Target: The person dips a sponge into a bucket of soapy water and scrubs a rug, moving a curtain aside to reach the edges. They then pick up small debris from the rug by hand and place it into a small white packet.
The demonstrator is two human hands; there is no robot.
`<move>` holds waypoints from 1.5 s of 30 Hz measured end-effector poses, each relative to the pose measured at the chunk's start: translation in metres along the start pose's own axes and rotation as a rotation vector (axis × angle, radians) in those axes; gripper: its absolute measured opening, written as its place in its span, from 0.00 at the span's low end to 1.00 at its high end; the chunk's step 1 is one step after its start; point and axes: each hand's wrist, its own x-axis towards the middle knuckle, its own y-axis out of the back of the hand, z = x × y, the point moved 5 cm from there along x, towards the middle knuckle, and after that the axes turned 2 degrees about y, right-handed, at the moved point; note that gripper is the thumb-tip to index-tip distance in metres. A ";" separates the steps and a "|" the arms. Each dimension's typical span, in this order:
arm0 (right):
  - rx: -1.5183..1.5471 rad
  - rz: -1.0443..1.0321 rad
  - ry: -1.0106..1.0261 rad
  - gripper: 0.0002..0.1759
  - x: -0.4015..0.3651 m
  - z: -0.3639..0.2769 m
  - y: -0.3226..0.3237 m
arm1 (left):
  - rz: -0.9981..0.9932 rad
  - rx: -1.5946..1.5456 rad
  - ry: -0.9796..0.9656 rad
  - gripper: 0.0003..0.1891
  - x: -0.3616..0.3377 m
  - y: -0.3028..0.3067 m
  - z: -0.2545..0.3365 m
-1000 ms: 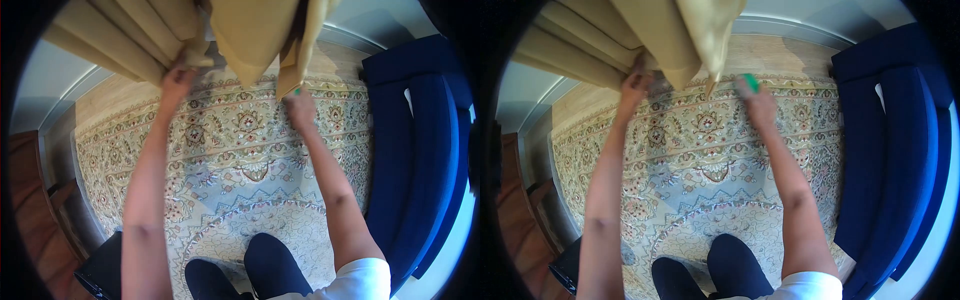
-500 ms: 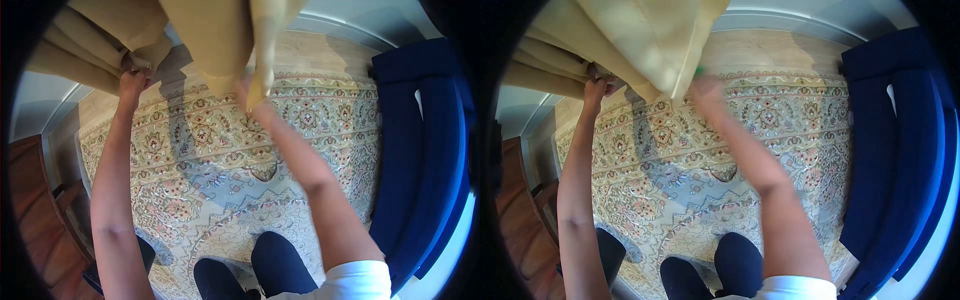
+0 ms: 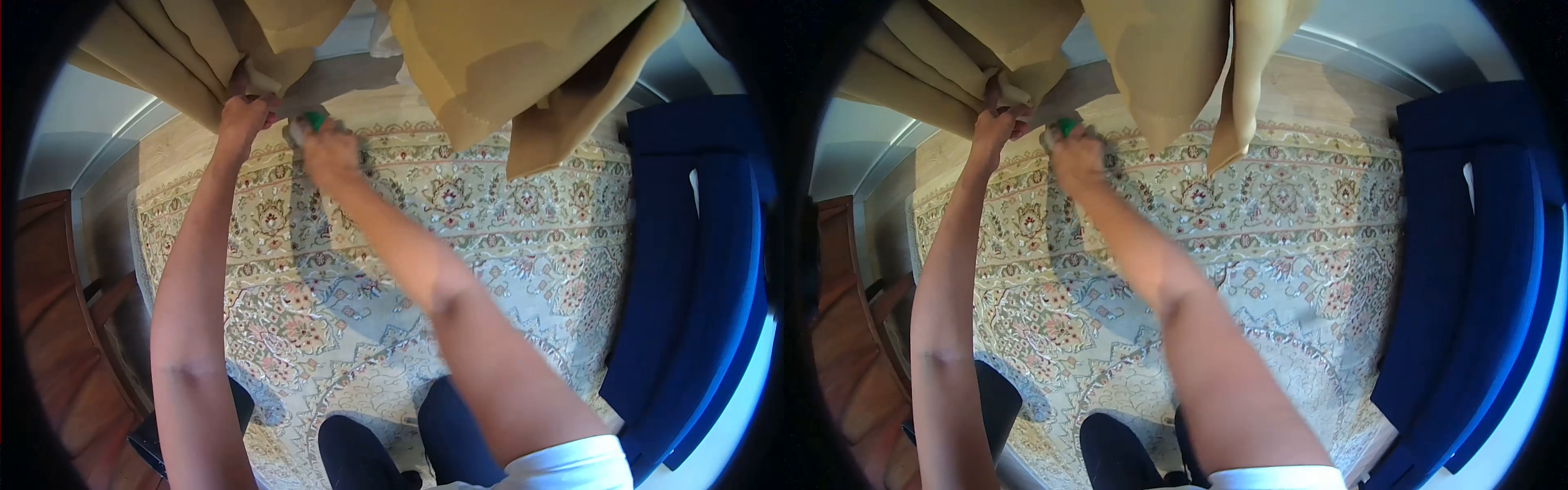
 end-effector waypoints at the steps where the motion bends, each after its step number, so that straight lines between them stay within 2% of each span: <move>1: -0.066 -0.106 -0.078 0.13 -0.006 0.026 0.006 | -0.001 -0.008 -0.017 0.39 -0.005 -0.001 0.006; 2: -0.135 -0.206 -0.144 0.14 -0.011 0.063 0.020 | 0.010 -0.022 -0.040 0.39 -0.005 0.003 0.011; 3: -0.350 -0.373 -0.024 0.13 -0.028 0.109 0.031 | 0.012 -0.030 -0.042 0.39 -0.004 0.007 0.009; 4: 0.367 0.067 -0.258 0.12 -0.050 0.207 0.009 | 0.024 -0.014 -0.060 0.39 0.000 0.012 0.008; 5: 0.212 0.033 -0.175 0.16 -0.061 0.197 0.094 | 0.036 0.001 -0.074 0.39 0.003 0.016 0.005; 6: -0.150 0.089 -0.120 0.19 -0.081 0.296 0.064 | 0.041 -0.006 -0.071 0.39 0.004 0.022 0.004; 7: -0.153 0.082 -0.112 0.19 -0.084 0.295 0.058 | 0.018 0.017 -0.058 0.38 0.004 0.026 0.002; 9: 0.456 0.459 -0.350 0.16 -0.093 0.304 0.069 | 0.003 0.032 -0.046 0.38 0.000 0.033 -0.002; 11: -0.046 0.069 -0.172 0.14 -0.055 0.162 0.074 | 0.005 0.034 -0.018 0.36 -0.005 0.036 -0.004; 12: -0.275 -0.147 -0.283 0.14 -0.047 0.179 -0.027 | 0.004 0.039 -0.020 0.36 -0.005 0.036 -0.004; 13: -0.287 -0.177 -0.448 0.14 -0.021 0.074 -0.007 | -0.007 0.010 -0.010 0.36 -0.004 0.035 -0.008; 14: -0.156 -0.161 -0.297 0.16 -0.012 0.013 -0.006 | -0.012 -0.015 0.005 0.35 -0.005 0.035 -0.012; 15: -0.160 -0.140 -0.214 0.18 -0.004 -0.022 -0.028 | -0.009 -0.002 0.007 0.35 -0.008 0.035 -0.010; 16: -0.149 -0.139 -0.213 0.18 -0.001 -0.020 -0.030 | -0.007 0.006 0.010 0.35 -0.012 0.031 -0.007; 18: -0.144 -0.254 -0.038 0.20 0.001 -0.018 -0.035 | -0.024 0.019 0.023 0.34 -0.020 0.021 -0.005; 19: -0.057 -0.065 0.061 0.19 -0.009 0.001 -0.002 | -0.002 -0.008 0.019 0.32 -0.020 0.017 -0.004; 20: 0.111 -0.185 -0.345 0.20 -0.013 0.061 -0.017 | 0.026 -0.041 0.011 0.31 -0.020 0.014 -0.003; 21: -0.280 0.116 0.113 0.18 -0.037 0.095 0.023 | 0.021 -0.047 0.009 0.31 -0.020 0.011 -0.004; 22: -0.130 -0.065 0.038 0.18 -0.051 0.155 0.060 | 0.046 -0.063 0.016 0.30 -0.018 0.009 -0.006; 23: 0.044 -0.018 -0.411 0.22 -0.074 0.244 0.068 | 0.062 -0.079 0.022 0.29 -0.014 0.004 -0.009; 24: -0.302 -0.134 -0.435 0.20 -0.081 0.254 0.138 | 0.039 -0.096 0.010 0.29 -0.007 -0.002 -0.015; 25: -0.442 -0.243 -0.662 0.20 -0.094 0.309 0.167 | 0.052 -0.122 0.008 0.29 0.000 -0.004 -0.026; 26: -0.600 -0.127 -0.674 0.18 -0.107 0.350 0.191 | 0.071 -0.142 0.009 0.29 0.002 -0.012 -0.034; 27: -0.585 -0.133 -0.689 0.16 -0.109 0.359 0.197 | 0.062 -0.150 0.000 0.29 -0.002 -0.030 -0.037; 28: -0.568 -0.142 -0.710 0.13 -0.112 0.365 0.201 | 0.246 -0.011 -0.115 0.29 -0.013 -0.044 -0.037; 29: -0.570 -0.161 -0.599 0.13 -0.109 0.364 0.178 | 0.429 0.125 -0.236 0.29 -0.029 -0.062 -0.033; 31: -0.462 -0.220 -0.541 0.13 -0.096 0.314 0.145 | 0.495 0.081 -0.457 0.30 -0.082 -0.145 -0.013; 32: -0.363 -0.290 -0.650 0.14 -0.084 0.269 0.148 | 0.305 0.112 -0.460 0.31 -0.094 -0.201 -0.043; 33: -0.366 -0.227 -0.452 0.18 -0.087 0.257 0.129 | 0.138 0.175 -0.444 0.31 -0.111 -0.239 -0.015; 34: -0.174 -0.263 -0.534 0.21 -0.086 0.273 0.125 | -0.032 0.243 -0.430 0.31 -0.127 -0.275 0.013; 35: -0.318 -0.280 -0.448 0.21 -0.089 0.288 0.140 | -0.049 0.241 -0.438 0.31 -0.133 -0.293 0.026; 36: -0.458 -0.300 -0.355 0.21 -0.095 0.306 0.162 | -0.083 0.514 -0.550 0.31 -0.139 -0.312 0.037; 37: -0.488 -0.361 -0.446 0.19 -0.101 0.341 0.190 | -0.109 0.786 -0.657 0.32 -0.141 -0.328 0.043; 38: -0.518 -0.421 -0.536 0.17 -0.107 0.381 0.219 | -0.114 0.783 -0.663 0.32 -0.139 -0.333 0.042; 40: -0.599 -0.178 -0.689 0.12 -0.123 0.459 0.256 | -0.166 0.919 -0.594 0.32 -0.132 -0.339 0.027; 41: -0.603 -0.183 -0.693 0.12 -0.119 0.459 0.256 | -0.148 0.943 -0.600 0.31 -0.132 -0.341 0.028; 43: -0.581 -0.337 -0.738 0.09 -0.106 0.445 0.241 | -0.161 0.956 -0.574 0.31 -0.133 -0.342 0.032; 44: -0.584 -0.383 -0.606 0.11 -0.102 0.427 0.216 | -0.162 0.975 -0.554 0.31 -0.132 -0.342 0.034; 45: -0.545 -0.409 -0.568 0.12 -0.091 0.381 0.205 | -0.169 0.972 -0.556 0.31 -0.133 -0.343 0.035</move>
